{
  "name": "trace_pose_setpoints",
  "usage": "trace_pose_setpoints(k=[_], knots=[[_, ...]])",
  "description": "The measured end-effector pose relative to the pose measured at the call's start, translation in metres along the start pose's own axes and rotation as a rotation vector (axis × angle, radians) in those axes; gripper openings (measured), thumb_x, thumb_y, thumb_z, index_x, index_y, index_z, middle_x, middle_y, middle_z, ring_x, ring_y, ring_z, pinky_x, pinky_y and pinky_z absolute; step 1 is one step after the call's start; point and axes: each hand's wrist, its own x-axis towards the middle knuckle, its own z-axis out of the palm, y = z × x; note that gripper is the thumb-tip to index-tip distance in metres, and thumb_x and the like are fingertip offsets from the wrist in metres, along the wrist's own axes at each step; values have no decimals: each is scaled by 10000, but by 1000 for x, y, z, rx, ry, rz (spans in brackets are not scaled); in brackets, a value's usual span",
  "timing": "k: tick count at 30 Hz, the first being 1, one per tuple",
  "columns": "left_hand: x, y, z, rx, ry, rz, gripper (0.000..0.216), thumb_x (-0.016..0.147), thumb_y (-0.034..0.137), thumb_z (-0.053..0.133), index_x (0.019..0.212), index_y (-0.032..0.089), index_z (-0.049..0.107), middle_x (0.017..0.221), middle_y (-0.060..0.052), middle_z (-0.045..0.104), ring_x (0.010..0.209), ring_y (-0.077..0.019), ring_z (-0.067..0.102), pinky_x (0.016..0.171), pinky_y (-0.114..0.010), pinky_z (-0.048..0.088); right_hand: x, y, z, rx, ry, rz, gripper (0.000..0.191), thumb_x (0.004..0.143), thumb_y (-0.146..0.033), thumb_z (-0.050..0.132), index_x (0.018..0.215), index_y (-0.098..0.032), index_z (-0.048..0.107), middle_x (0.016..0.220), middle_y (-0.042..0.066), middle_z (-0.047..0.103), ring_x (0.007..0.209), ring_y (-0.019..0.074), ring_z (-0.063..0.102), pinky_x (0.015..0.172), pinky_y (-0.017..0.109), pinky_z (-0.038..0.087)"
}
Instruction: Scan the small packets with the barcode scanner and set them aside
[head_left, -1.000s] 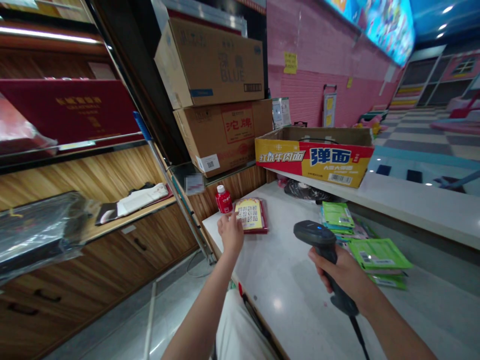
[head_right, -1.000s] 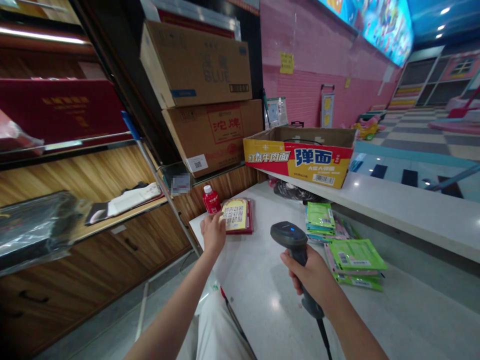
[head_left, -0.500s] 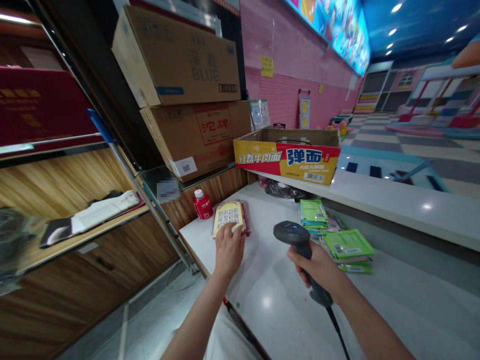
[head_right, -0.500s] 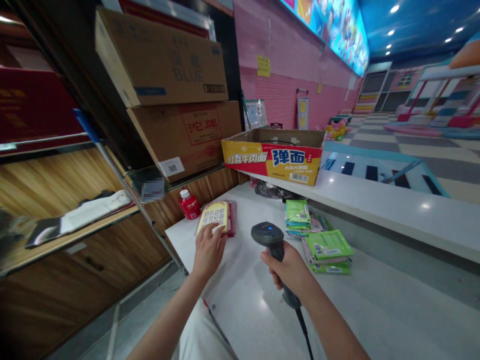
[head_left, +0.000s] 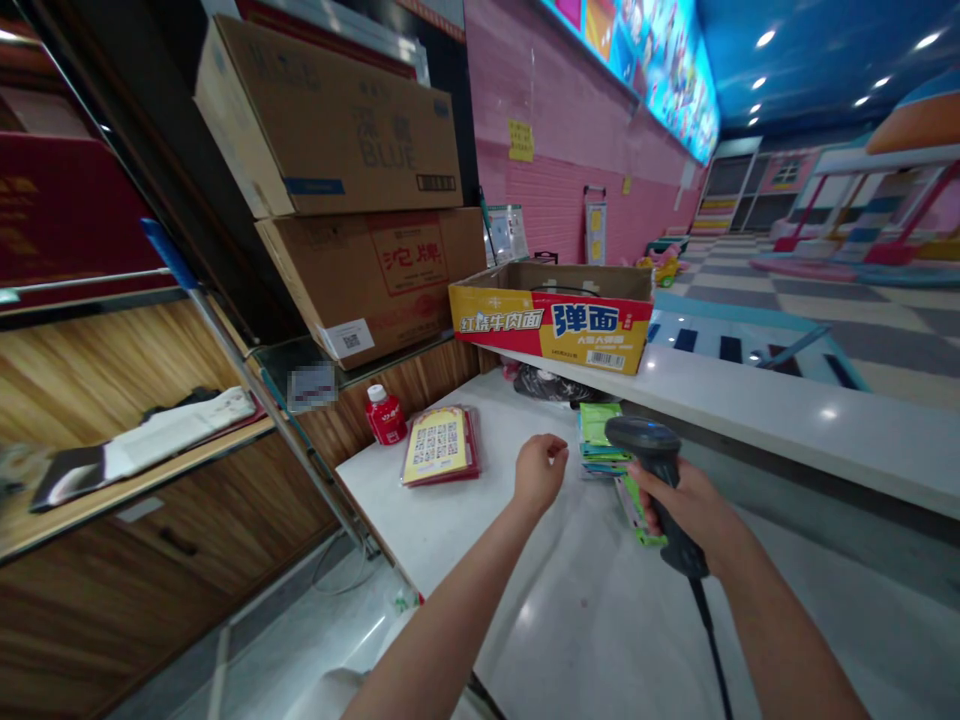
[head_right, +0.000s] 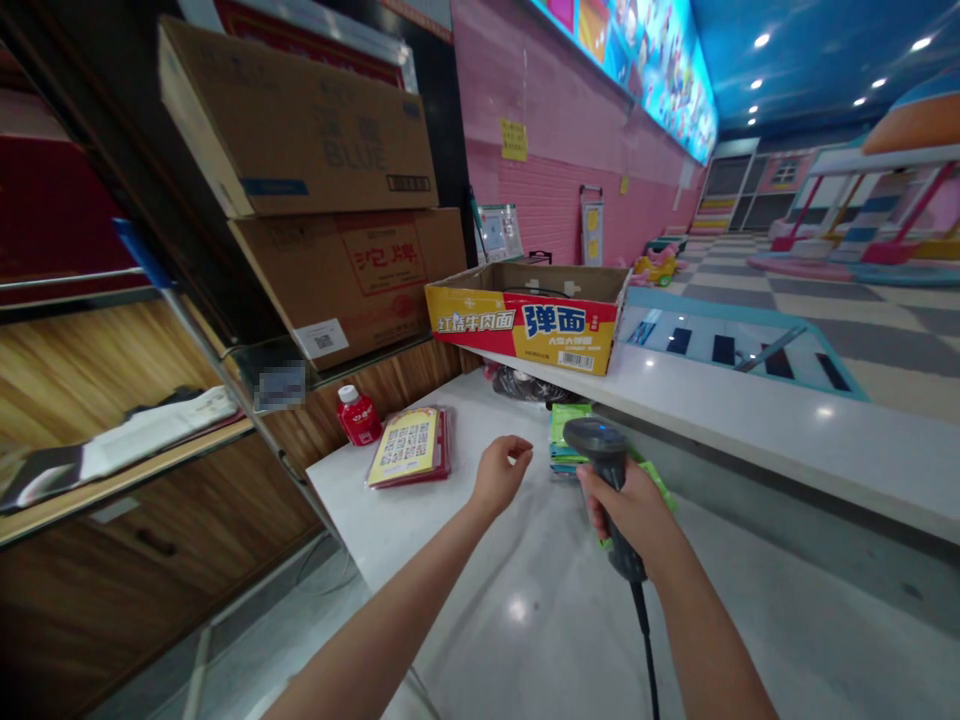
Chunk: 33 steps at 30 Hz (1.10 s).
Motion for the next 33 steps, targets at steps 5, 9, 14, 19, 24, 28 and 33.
trace_pose_setpoints(k=[5,9,14,19,24,28,33], knots=[[33,18,33,67,-18,-288,127,774,261,606,786,156,677,822,-99,688,797,-220,630,720,-315,448,0,-5,-13,78,66,41,326,694,-461,712,721,-227,487,452,-62,528,343,111,479,340,240,412],[50,20,47,76,-41,-484,273,755,428,636,707,159,653,771,-117,682,849,-268,643,733,-338,446,1,-5,-17,120,86,53,352,678,-476,729,743,-223,492,448,-65,524,340,109,477,338,237,410],[58,18,56,-284,17,-628,262,612,340,761,573,172,564,537,-13,559,708,-212,624,638,-283,450,2,-5,-17,131,93,2,364,676,-499,720,727,-219,492,465,-62,540,332,111,479,332,241,410],[50,17,42,-481,31,-619,247,739,308,654,627,160,491,560,17,512,536,-104,541,560,-239,473,-1,-8,-12,115,78,-10,353,680,-503,706,712,-217,502,467,-60,544,335,107,481,335,231,408],[11,-22,3,-779,212,-490,300,754,386,637,785,192,411,660,39,524,617,-126,615,631,-337,567,-4,-5,3,54,-22,-12,309,710,-474,676,760,-218,511,466,-79,520,350,103,480,343,222,412],[-26,-61,-21,-802,315,-379,420,708,455,677,935,195,437,801,-13,614,752,-179,655,684,-392,580,-6,7,24,-35,-139,24,284,737,-443,646,813,-217,492,479,-92,517,332,89,463,325,205,392],[-43,-76,-28,-777,358,-340,353,749,440,643,931,171,507,965,-78,626,853,-207,650,693,-379,583,-7,22,48,-153,-246,59,311,721,-429,653,871,-221,477,460,-107,503,317,105,476,299,207,384]])
